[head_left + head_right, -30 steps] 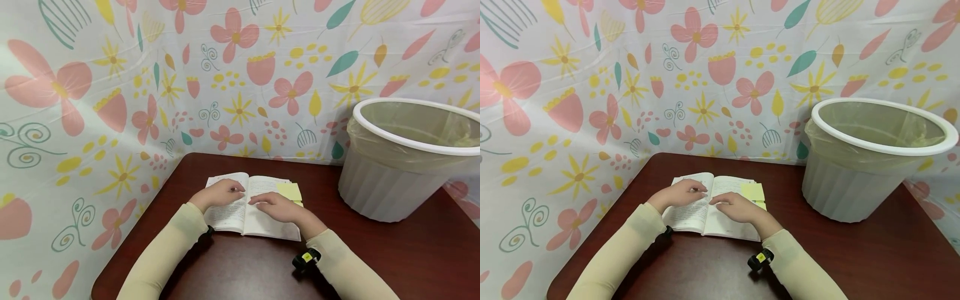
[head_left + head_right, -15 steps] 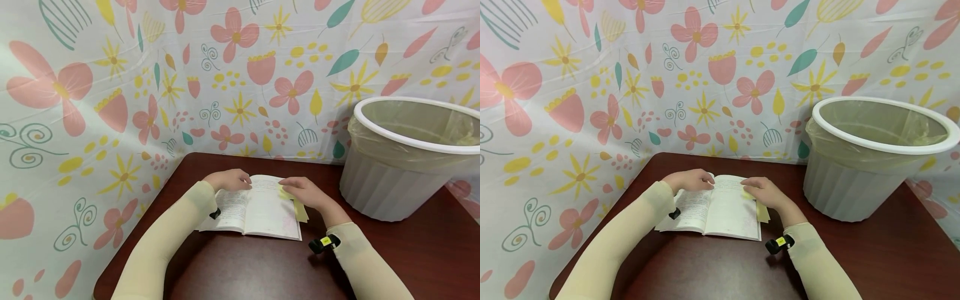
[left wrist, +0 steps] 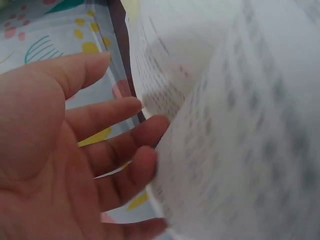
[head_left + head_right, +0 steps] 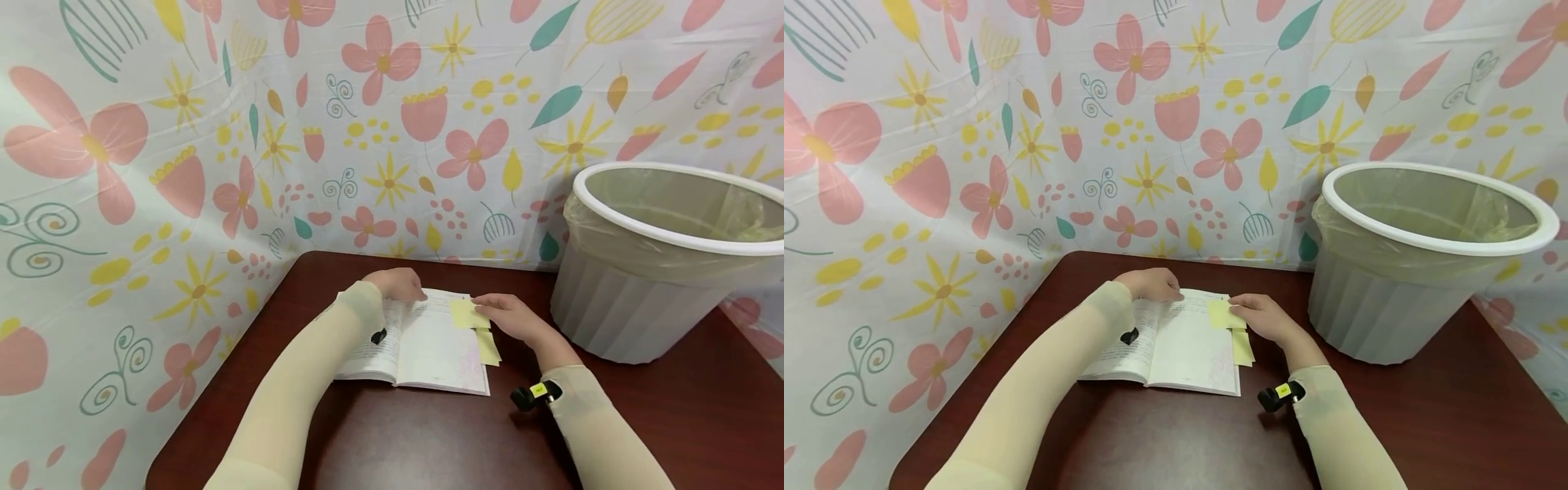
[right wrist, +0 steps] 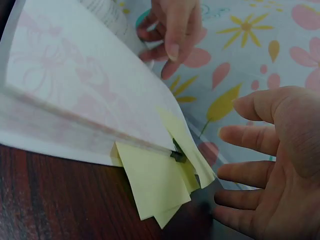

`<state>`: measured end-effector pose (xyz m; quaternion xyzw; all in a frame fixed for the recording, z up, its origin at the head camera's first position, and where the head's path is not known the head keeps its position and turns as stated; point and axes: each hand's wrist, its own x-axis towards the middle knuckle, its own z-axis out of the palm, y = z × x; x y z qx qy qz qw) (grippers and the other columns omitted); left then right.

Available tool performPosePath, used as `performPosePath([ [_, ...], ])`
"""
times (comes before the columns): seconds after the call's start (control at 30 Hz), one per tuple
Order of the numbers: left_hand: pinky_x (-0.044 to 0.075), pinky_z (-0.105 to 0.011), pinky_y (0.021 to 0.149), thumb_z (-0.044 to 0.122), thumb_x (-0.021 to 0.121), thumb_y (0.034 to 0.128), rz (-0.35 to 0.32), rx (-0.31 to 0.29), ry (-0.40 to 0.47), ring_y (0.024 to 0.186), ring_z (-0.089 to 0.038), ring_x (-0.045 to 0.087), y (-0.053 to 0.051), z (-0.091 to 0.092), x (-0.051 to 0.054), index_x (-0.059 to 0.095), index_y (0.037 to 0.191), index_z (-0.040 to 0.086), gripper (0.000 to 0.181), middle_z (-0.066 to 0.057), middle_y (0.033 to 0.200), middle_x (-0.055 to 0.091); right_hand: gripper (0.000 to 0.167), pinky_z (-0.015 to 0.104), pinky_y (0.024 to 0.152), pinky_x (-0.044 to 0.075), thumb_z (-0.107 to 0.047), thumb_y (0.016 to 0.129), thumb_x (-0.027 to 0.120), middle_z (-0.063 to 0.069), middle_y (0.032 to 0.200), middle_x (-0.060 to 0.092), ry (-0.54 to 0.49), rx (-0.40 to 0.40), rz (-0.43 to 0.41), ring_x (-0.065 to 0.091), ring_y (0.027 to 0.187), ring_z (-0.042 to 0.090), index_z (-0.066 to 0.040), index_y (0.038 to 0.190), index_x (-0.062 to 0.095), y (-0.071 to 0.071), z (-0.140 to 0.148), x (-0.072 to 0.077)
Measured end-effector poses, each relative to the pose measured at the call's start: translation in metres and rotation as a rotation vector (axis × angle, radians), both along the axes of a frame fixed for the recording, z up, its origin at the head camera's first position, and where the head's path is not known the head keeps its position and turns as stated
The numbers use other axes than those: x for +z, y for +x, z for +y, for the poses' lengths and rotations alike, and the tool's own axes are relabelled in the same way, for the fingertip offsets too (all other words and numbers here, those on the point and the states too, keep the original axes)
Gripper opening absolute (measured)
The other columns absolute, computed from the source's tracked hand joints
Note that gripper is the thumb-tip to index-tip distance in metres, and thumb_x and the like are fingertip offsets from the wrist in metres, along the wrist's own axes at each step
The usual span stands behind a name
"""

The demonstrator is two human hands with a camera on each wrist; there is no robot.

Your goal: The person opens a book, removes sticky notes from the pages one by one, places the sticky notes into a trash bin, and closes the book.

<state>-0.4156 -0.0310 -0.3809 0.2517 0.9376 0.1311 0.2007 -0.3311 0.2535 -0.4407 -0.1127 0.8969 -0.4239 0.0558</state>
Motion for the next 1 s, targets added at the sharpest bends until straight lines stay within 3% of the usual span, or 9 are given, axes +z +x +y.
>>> performPosePath([
  [0.07,0.050,-0.040,0.093,0.043,0.061,0.1009,0.051,0.012,0.040,0.090,-0.011,0.057,-0.001,0.005,-0.004,0.076,0.108,0.019,0.029,0.007,0.101,0.068,0.049,0.061,0.113,0.041,-0.036,0.106,0.057,0.021,0.147,0.058,-0.031,-0.013,-0.015,0.051,0.138,0.039,-0.003,0.143,0.060,0.000,0.000,-0.002],
  [0.17,0.047,-0.050,0.100,0.039,0.060,0.1025,0.085,0.020,0.117,0.086,-0.016,0.058,-0.002,0.011,-0.010,0.076,0.101,0.014,0.030,0.003,0.091,0.068,0.050,0.062,0.115,0.039,-0.036,0.106,0.056,0.021,0.149,0.056,-0.068,-0.015,-0.031,0.048,0.141,0.039,-0.003,0.143,0.059,-0.001,0.000,-0.004],
  [0.33,0.053,-0.039,0.091,0.036,0.058,0.1040,0.116,-0.001,0.242,0.084,-0.014,0.060,-0.003,0.021,-0.020,0.078,0.104,0.016,0.028,0.006,0.092,0.071,0.049,0.061,0.113,0.044,-0.034,0.107,0.054,0.020,0.151,0.055,-0.139,-0.040,-0.085,0.051,0.140,0.038,-0.003,0.144,0.058,-0.002,0.002,-0.006],
  [0.37,0.054,-0.035,0.087,0.035,0.059,0.1041,0.116,-0.012,0.263,0.086,-0.014,0.061,-0.003,0.023,-0.022,0.078,0.106,0.016,0.027,0.005,0.095,0.072,0.049,0.061,0.112,0.044,-0.034,0.107,0.054,0.020,0.151,0.054,-0.156,-0.048,-0.097,0.051,0.140,0.038,-0.003,0.145,0.057,-0.003,0.002,-0.005],
  [0.47,0.055,-0.029,0.090,0.032,0.061,0.1039,0.099,-0.037,0.299,0.102,-0.013,0.066,-0.002,0.029,-0.027,0.076,0.117,0.015,0.026,0.003,0.111,0.074,0.050,0.060,0.112,0.045,-0.035,0.108,0.053,0.021,0.153,0.052,-0.178,-0.057,-0.111,0.050,0.141,0.038,-0.002,0.146,0.056,-0.004,0.003,-0.005],
  [0.67,0.048,-0.035,0.112,0.034,0.064,0.1017,0.059,-0.096,0.227,0.134,-0.017,0.057,0.004,0.039,-0.030,0.064,0.140,0.016,0.042,0.001,0.141,0.065,0.053,0.060,0.113,0.044,-0.038,0.108,0.052,0.022,0.153,0.051,-0.220,-0.083,-0.115,0.050,0.141,0.040,-0.001,0.147,0.054,-0.004,0.005,-0.005],
  [1.0,0.045,-0.033,0.115,0.036,0.076,0.0923,0.076,-0.169,0.055,0.139,-0.015,0.053,0.019,0.048,-0.032,0.066,0.139,0.020,0.050,0.004,0.145,0.062,0.063,0.056,0.111,0.048,-0.040,0.108,0.052,0.023,0.163,0.037,-0.297,-0.138,-0.136,0.048,0.143,0.044,-0.006,0.159,0.038,-0.004,0.003,-0.006],
])
